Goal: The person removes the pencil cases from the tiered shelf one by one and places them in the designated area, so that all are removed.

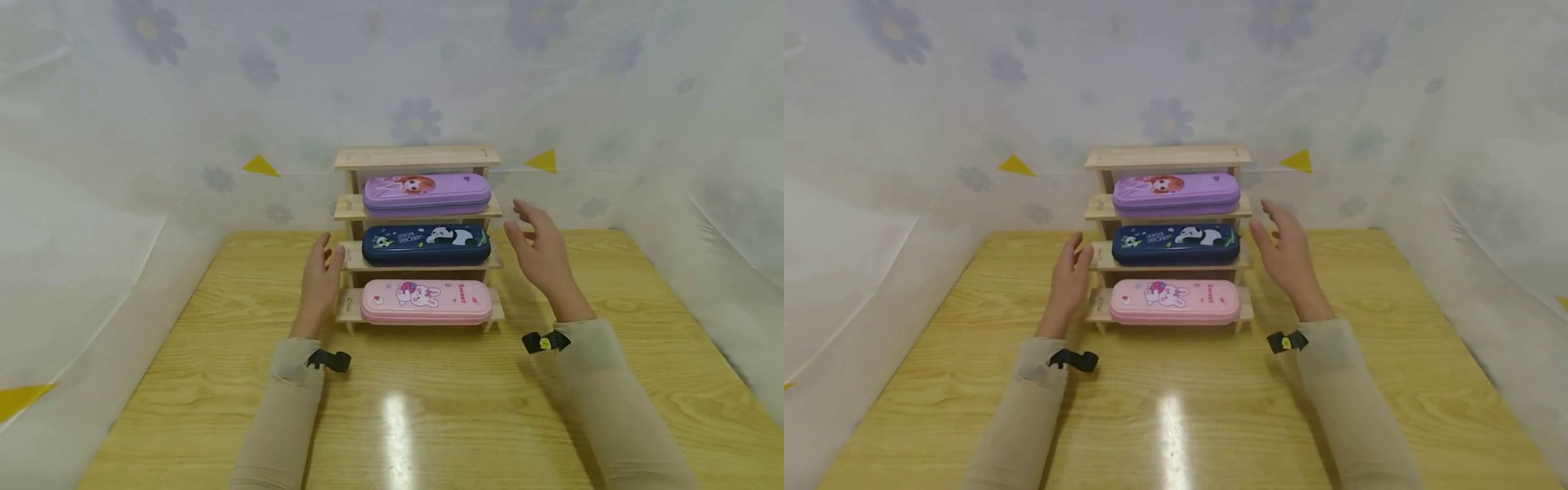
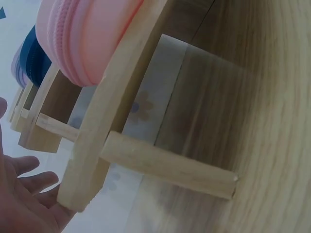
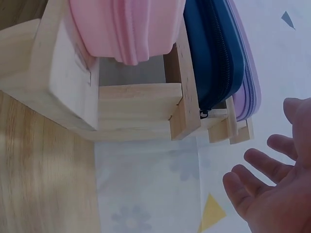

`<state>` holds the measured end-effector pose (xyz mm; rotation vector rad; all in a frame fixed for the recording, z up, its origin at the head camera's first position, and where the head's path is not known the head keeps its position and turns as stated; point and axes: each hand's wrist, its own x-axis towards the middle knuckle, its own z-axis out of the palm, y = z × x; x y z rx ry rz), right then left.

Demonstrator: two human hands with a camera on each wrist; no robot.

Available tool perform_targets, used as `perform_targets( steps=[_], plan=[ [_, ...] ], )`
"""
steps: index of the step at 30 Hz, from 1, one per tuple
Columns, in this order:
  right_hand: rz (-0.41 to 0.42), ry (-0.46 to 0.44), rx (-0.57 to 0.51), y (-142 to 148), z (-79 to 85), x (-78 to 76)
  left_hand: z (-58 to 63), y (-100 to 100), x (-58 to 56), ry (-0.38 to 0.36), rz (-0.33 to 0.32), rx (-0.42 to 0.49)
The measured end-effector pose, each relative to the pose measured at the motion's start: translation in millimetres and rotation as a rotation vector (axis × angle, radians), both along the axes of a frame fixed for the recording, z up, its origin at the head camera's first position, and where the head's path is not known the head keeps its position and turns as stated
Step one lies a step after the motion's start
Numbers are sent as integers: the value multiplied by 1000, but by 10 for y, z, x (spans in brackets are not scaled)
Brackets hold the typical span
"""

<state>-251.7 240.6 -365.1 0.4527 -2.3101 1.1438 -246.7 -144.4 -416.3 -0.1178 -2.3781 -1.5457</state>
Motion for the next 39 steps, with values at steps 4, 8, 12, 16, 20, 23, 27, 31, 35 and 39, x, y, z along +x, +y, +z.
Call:
perform_targets(
  steps=[4, 8, 12, 16, 20, 23, 27, 31, 35, 39],
  plan=[
    [-2, -6, -36, -42, 38, -29, -13, 40, -10, -7, 3, 29],
    [0, -14, -56, -88, 85, -59, -34, 75, -21, -24, 7, 56],
    [12, -6, -51, -127, 133, -100, -67, 97, -27, -24, 8, 93],
    [18, 7, -30, -159, 174, -150, -103, 112, -37, -8, 9, 111],
    [20, 16, 3, -182, 220, -203, -123, 136, -45, 12, 0, 133],
    [21, 20, 25, -189, 259, -259, -134, 154, -55, 26, -8, 138],
    [21, 5, 47, -199, 314, -331, -135, 172, -51, 30, -5, 105],
    [27, -26, 52, -215, 350, -384, -127, 188, -40, 17, 9, 87],
    [32, -44, 52, -236, 363, -444, -118, 207, -34, 13, 24, 97],
    [43, -60, 39, -247, 360, -518, -147, 223, -43, 31, 35, 83]
  ],
)
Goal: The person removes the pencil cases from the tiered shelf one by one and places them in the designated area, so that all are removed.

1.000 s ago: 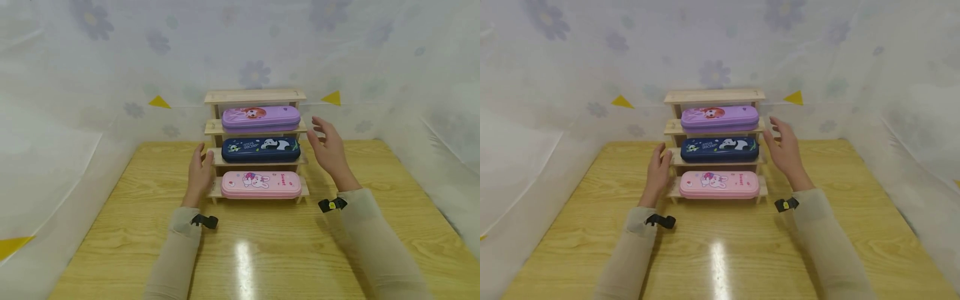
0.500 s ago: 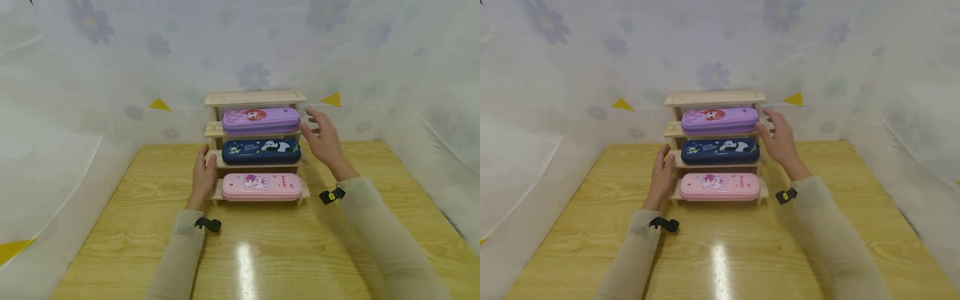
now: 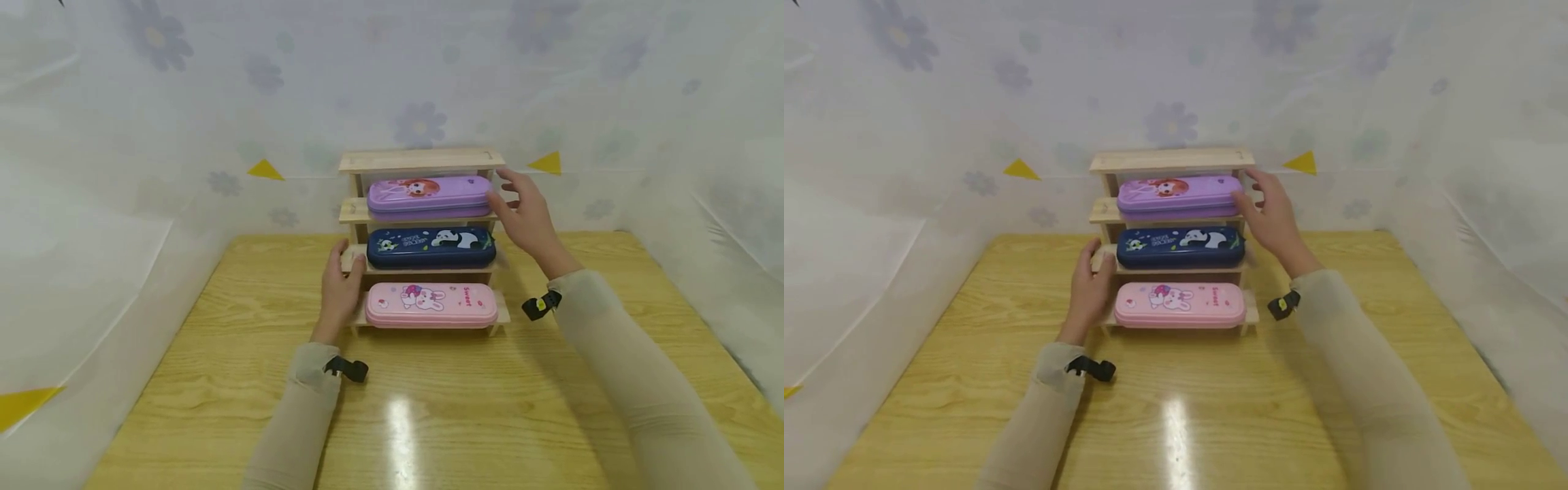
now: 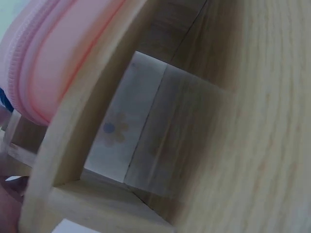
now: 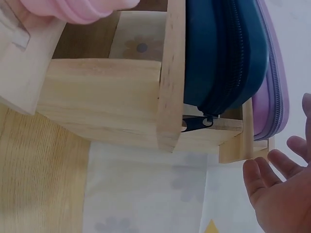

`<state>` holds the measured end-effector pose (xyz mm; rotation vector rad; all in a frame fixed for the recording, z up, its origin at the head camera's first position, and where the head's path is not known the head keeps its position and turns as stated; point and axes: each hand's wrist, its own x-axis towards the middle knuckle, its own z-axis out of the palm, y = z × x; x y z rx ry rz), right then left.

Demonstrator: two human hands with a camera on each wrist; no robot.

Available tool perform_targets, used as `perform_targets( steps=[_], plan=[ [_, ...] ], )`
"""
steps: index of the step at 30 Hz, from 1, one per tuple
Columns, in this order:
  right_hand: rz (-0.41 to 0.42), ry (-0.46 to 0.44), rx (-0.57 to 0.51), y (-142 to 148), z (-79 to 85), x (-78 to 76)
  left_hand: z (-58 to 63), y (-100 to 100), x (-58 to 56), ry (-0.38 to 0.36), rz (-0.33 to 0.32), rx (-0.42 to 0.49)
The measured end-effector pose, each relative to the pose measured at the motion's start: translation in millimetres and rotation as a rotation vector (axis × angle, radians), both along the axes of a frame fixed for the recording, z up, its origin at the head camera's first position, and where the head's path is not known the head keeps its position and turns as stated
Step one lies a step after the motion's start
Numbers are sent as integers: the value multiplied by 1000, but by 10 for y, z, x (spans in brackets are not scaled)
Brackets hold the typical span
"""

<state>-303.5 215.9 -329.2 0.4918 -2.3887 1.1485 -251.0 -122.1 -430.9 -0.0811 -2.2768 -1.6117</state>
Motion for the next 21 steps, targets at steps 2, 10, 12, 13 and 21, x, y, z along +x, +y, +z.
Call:
perform_targets(
  steps=[2, 10, 12, 13, 21],
  plan=[
    [12, -11, -5, 4, 1, -38, -24, 12, -5, 6, 7, -11],
    [43, 20, 14, -42, -6, -150, -89, 6, 0, 27, 27, -33],
    [59, 43, 21, -59, -12, -165, -90, 7, 5, 29, 28, -38],
    [71, 49, 28, -67, -16, -173, -89, 7, 7, 31, 31, -42],
    [141, 26, 87, -84, -61, -248, -99, 2, 17, 38, 29, -43]
  ],
)
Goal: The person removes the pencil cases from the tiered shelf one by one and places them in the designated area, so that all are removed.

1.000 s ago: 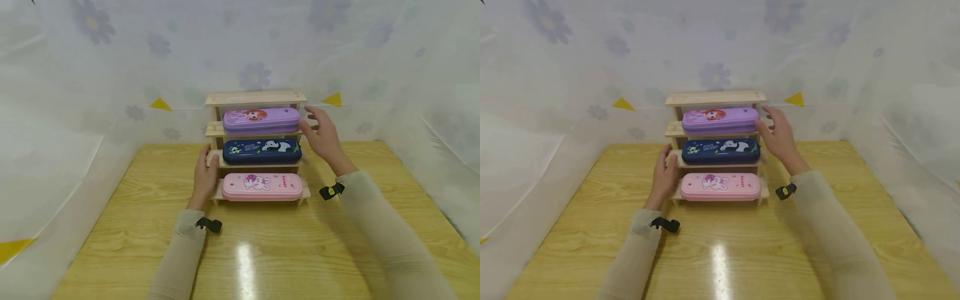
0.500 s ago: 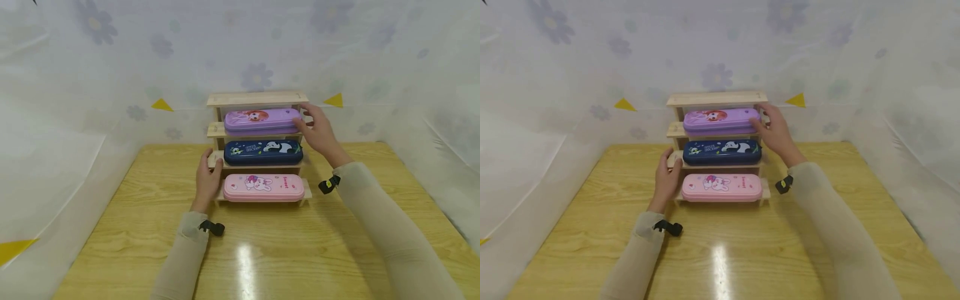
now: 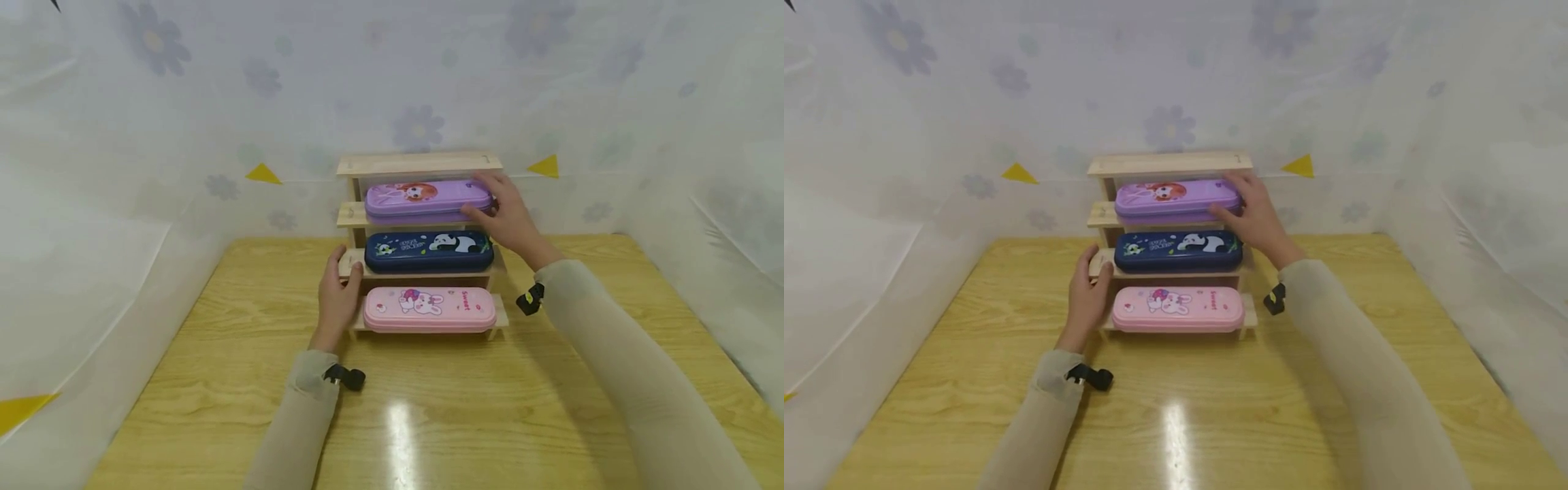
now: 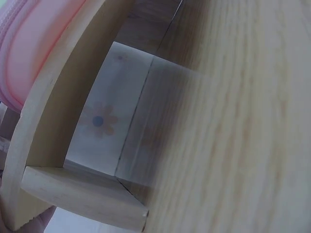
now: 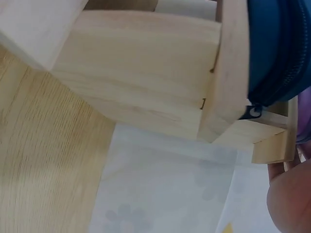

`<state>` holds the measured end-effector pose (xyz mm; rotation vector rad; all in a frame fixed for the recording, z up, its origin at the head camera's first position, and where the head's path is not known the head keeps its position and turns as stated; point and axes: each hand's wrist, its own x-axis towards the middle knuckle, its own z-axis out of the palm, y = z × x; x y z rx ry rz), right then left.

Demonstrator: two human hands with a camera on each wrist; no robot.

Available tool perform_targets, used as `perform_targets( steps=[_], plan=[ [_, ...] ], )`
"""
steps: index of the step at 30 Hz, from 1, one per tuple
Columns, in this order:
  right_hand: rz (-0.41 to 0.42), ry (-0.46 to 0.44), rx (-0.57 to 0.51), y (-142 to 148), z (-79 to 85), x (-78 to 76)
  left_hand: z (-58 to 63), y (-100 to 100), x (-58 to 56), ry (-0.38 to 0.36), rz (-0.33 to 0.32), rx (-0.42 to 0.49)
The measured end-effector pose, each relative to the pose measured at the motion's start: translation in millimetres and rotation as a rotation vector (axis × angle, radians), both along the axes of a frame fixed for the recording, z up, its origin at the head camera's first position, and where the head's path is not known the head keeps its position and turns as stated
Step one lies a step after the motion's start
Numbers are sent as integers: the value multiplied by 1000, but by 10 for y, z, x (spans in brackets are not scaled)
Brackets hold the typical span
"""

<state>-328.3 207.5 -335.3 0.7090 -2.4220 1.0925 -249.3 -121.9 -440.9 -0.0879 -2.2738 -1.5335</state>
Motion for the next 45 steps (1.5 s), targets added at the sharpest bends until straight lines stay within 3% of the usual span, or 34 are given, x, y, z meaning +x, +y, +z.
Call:
perform_targets(
  steps=[7, 14, 18, 22, 45],
  plan=[
    [-3, 92, 19, -17, -128, -40, 2, -25, 39, -14, 6, -1],
    [-9, 33, 20, -38, -101, -30, 15, -60, 17, 8, 22, -18],
    [18, -6, -53, -14, -96, 2, 11, -53, 16, -1, 20, -26],
    [-6, -52, -96, 12, -147, 24, 17, -38, 21, -5, 12, -16],
    [-23, 4, -95, 327, -152, 116, -6, -1, -21, 3, 6, -1]
  ],
)
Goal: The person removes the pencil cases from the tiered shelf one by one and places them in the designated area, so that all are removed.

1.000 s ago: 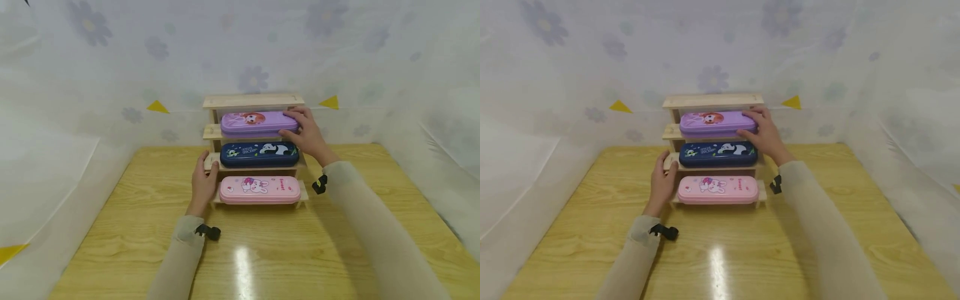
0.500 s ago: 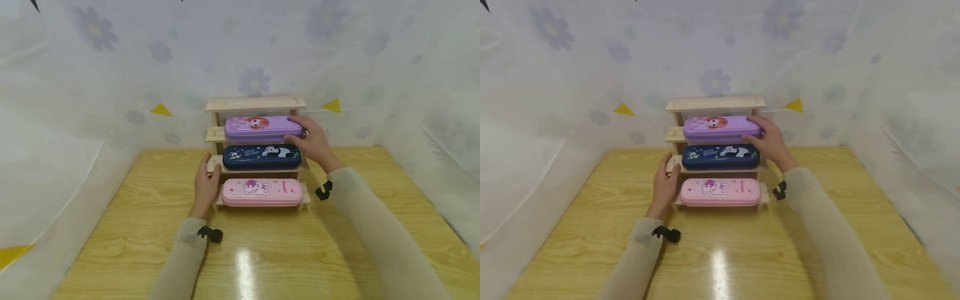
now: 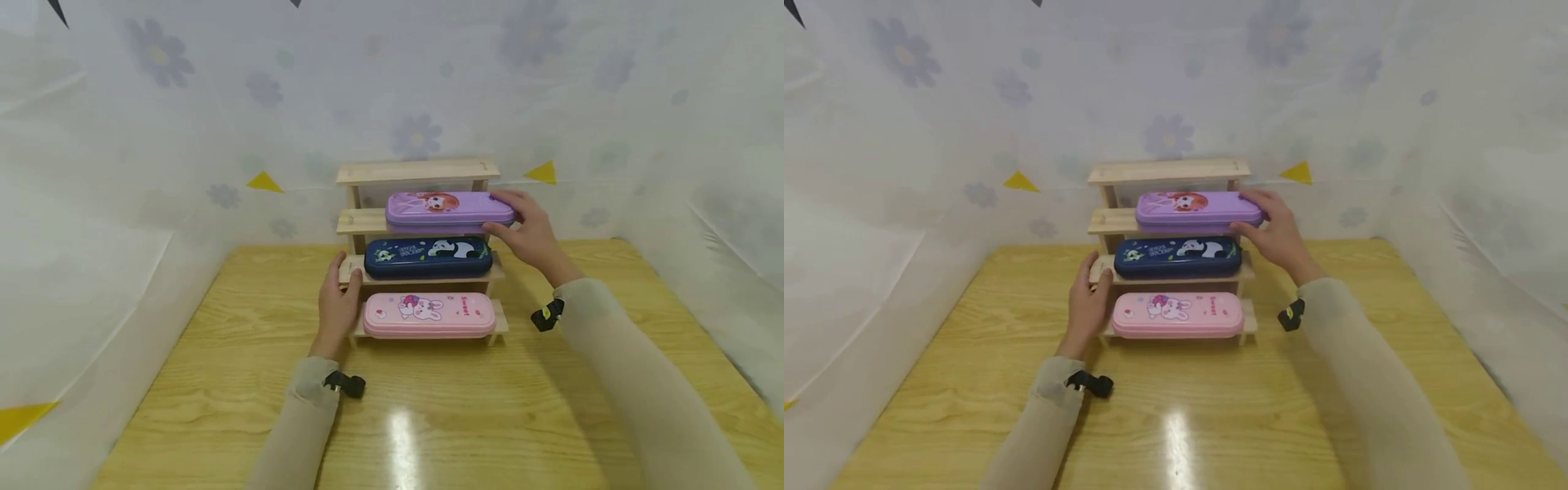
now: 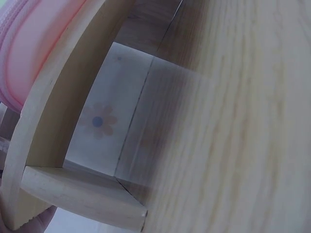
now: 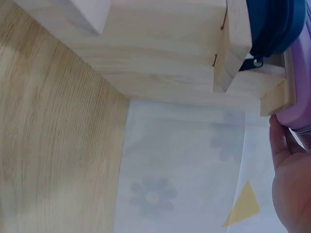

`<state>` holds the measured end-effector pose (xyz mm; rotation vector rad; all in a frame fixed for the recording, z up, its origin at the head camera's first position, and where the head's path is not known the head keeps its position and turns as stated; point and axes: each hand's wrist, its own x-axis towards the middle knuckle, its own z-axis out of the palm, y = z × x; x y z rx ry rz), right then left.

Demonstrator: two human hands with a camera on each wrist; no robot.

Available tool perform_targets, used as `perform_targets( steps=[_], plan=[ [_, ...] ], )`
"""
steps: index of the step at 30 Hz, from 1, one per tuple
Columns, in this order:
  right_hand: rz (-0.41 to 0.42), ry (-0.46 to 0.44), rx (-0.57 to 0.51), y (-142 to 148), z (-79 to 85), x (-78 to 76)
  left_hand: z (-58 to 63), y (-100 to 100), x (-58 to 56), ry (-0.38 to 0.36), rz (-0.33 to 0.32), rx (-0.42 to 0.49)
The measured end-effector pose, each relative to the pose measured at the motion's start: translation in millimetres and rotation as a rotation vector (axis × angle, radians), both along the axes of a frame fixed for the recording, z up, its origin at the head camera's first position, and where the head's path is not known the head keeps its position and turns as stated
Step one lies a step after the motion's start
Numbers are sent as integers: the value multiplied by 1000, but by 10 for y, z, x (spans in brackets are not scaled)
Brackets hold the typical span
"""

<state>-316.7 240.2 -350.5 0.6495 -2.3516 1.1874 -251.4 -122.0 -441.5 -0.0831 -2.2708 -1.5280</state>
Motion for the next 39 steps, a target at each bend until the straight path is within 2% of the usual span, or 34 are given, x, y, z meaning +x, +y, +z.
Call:
perform_targets(
  steps=[24, 31, 34, 39],
  plan=[
    [-75, -77, -26, 474, 0, 113, 7, -21, -24, 12, -3, 16],
    [-55, -103, -129, 493, 127, 303, 20, -32, -16, -8, -3, 10],
    [-56, -112, -123, 482, 195, 406, 16, -31, -14, -16, -6, 12],
    [-71, -129, -134, 552, 200, 468, 13, -21, -13, -25, -4, 19]
  ],
)
